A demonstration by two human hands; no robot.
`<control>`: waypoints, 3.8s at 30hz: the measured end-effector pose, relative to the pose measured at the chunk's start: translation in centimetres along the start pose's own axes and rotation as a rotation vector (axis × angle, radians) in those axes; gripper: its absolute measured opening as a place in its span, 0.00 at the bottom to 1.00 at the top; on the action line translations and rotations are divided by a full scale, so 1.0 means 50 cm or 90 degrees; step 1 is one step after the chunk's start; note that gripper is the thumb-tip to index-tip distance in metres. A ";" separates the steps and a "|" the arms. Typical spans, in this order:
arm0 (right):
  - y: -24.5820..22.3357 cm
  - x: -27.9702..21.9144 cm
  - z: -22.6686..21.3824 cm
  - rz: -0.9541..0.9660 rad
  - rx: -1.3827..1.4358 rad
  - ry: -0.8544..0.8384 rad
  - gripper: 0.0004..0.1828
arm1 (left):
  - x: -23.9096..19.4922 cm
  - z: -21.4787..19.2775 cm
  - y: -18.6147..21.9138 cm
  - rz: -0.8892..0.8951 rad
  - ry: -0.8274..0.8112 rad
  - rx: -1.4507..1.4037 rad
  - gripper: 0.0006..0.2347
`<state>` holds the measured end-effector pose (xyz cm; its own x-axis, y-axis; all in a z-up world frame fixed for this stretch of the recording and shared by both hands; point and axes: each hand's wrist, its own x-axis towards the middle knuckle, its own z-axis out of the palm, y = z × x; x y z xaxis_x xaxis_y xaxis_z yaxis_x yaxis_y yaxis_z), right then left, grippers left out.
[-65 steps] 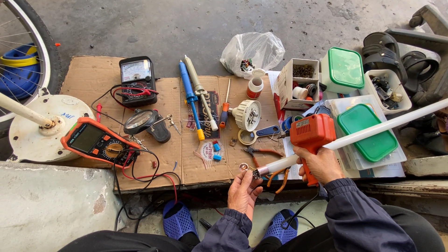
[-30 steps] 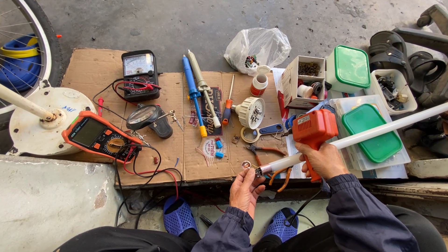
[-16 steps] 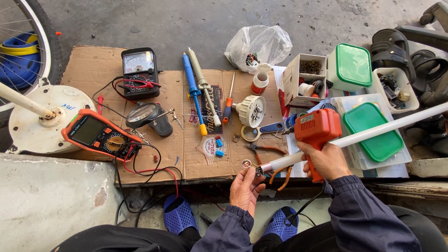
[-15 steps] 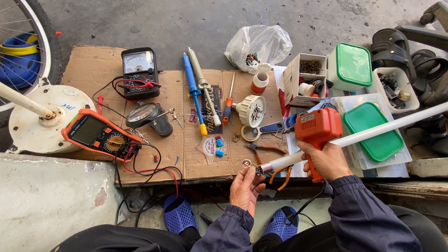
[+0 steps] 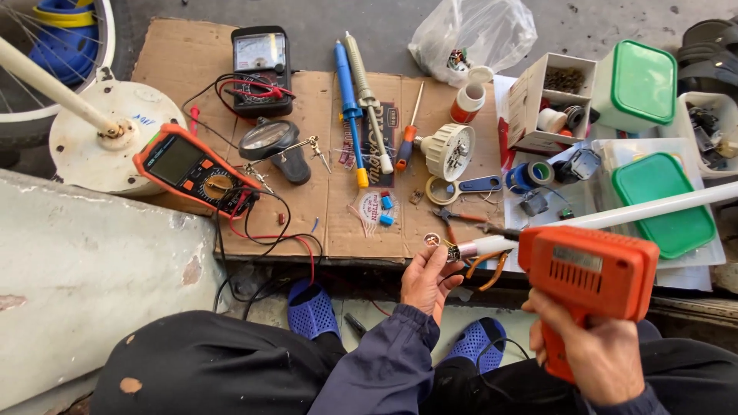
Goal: The person sits on the ground and uses a heat gun to apply heat to a small component attached to a white pipe. They manipulate the component with their hands and use pliers to adjust the connection.
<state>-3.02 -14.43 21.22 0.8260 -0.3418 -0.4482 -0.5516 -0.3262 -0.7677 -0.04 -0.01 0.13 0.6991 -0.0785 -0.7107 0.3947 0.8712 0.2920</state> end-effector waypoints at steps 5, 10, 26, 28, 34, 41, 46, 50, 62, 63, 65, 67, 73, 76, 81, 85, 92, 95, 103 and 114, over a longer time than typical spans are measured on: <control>0.047 -0.021 0.031 0.048 0.069 -0.007 0.14 | -0.005 0.004 0.003 -0.010 0.001 0.007 0.14; 0.057 -0.020 0.041 0.048 0.048 -0.013 0.13 | -0.003 0.000 -0.004 -0.002 -0.009 0.005 0.14; 0.062 -0.020 0.052 0.059 0.029 -0.011 0.18 | 0.005 -0.001 -0.004 -0.013 -0.006 -0.004 0.13; 0.063 -0.018 0.050 0.068 0.017 -0.016 0.17 | 0.005 -0.002 -0.003 -0.016 -0.002 -0.002 0.13; 0.059 -0.019 0.052 0.086 -0.012 -0.011 0.16 | 0.009 -0.004 -0.007 -0.010 -0.009 -0.001 0.13; 0.044 -0.028 0.064 0.082 -0.018 0.004 0.17 | 0.004 0.001 -0.006 -0.006 -0.001 0.008 0.14; 0.049 -0.023 0.060 0.083 -0.058 0.002 0.13 | 0.007 -0.003 -0.009 -0.003 -0.011 0.008 0.14; 0.053 -0.019 0.060 0.092 -0.071 -0.001 0.13 | 0.009 -0.004 -0.012 -0.001 -0.014 0.005 0.14; 0.055 -0.016 0.066 0.075 -0.060 -0.010 0.13 | 0.004 0.000 -0.010 0.004 -0.007 0.008 0.15; 0.054 -0.016 0.066 0.075 -0.060 -0.011 0.13 | 0.003 0.000 -0.009 0.004 -0.007 0.008 0.15; 0.053 -0.016 0.065 0.075 -0.070 -0.012 0.13 | 0.002 0.001 -0.008 0.003 -0.006 0.010 0.15; 0.054 -0.016 0.064 0.079 -0.069 -0.012 0.13 | 0.005 -0.001 -0.011 0.005 -0.007 0.012 0.15; 0.050 -0.018 0.065 0.079 -0.079 -0.006 0.13 | 0.015 -0.007 -0.021 0.010 -0.012 0.004 0.15; 0.048 -0.019 0.065 0.087 -0.083 -0.002 0.14 | 0.016 -0.008 -0.023 0.013 -0.012 0.005 0.15; 0.051 -0.021 0.067 0.087 -0.062 0.002 0.13 | 0.010 -0.004 -0.019 0.012 -0.009 0.007 0.15; 0.071 -0.025 0.064 0.016 0.038 0.024 0.11 | 0.015 -0.009 -0.022 0.011 -0.016 0.000 0.15; 0.069 -0.033 0.063 -0.094 0.132 0.045 0.12 | 0.016 -0.007 -0.024 0.016 -0.010 -0.002 0.14; 0.068 -0.033 0.059 -0.139 0.146 0.032 0.13 | 0.014 -0.004 -0.022 0.013 -0.002 -0.004 0.14; 0.065 -0.025 0.053 -0.142 0.141 0.050 0.09 | 0.010 -0.003 -0.018 0.010 0.000 0.004 0.14; 0.082 -0.017 0.042 -0.125 0.140 0.039 0.11 | 0.017 -0.009 -0.026 0.006 -0.003 -0.004 0.13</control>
<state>-5.75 -13.64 17.50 0.9020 -0.3459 -0.2584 -0.3383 -0.1946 -0.9207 -0.22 -1.00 -1.13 0.7055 -0.0717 -0.7050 0.3837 0.8751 0.2949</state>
